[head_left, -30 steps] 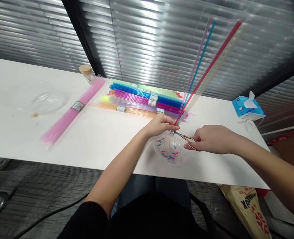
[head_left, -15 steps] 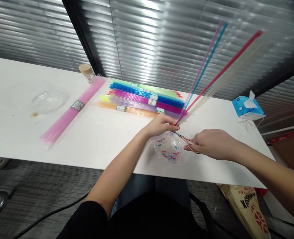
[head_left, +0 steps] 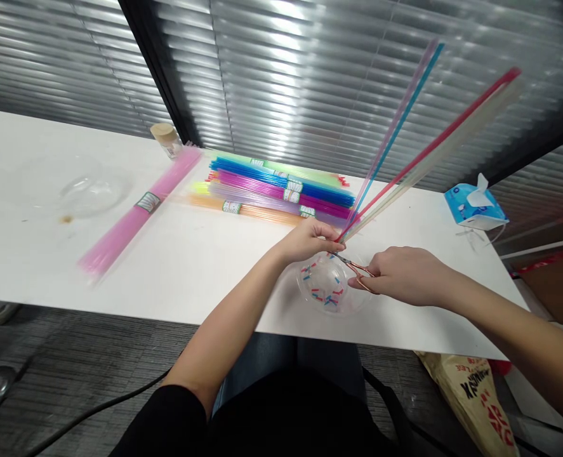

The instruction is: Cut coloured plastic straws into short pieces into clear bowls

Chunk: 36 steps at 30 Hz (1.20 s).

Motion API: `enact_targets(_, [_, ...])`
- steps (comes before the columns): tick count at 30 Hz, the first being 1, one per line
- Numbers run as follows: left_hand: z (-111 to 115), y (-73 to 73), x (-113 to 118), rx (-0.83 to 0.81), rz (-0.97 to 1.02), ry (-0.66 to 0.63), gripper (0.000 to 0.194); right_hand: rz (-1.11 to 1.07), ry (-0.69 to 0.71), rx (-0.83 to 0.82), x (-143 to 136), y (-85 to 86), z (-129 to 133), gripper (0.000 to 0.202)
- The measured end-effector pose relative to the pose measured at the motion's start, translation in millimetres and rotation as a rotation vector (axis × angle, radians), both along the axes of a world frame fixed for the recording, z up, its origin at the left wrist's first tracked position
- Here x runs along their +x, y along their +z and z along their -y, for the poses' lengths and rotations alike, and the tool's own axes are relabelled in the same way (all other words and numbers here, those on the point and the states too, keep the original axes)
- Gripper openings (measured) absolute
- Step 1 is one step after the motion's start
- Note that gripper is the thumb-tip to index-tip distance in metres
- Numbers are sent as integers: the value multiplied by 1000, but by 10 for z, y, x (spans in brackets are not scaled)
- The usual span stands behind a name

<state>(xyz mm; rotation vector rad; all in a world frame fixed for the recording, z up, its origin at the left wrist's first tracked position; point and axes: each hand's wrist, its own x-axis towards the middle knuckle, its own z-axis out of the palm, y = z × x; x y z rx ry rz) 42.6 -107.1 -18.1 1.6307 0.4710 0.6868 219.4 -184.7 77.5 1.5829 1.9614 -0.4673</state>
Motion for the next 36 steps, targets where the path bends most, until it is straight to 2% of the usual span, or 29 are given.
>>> enact_targets(12, [-6, 3, -1, 28, -6, 30, 20, 14, 44, 11, 29, -38, 3, 57])
enact_targets(18, [-1, 15, -5, -12, -3, 32, 20, -4, -1, 3, 3, -13, 0, 62])
enact_targets(23, [10, 21, 11, 1, -11, 25, 19, -28, -23, -4, -7, -22, -5, 58])
enact_targets(36, [5, 5, 0, -46, 10, 37, 18, -56, -23, 6, 34, -58, 27, 60])
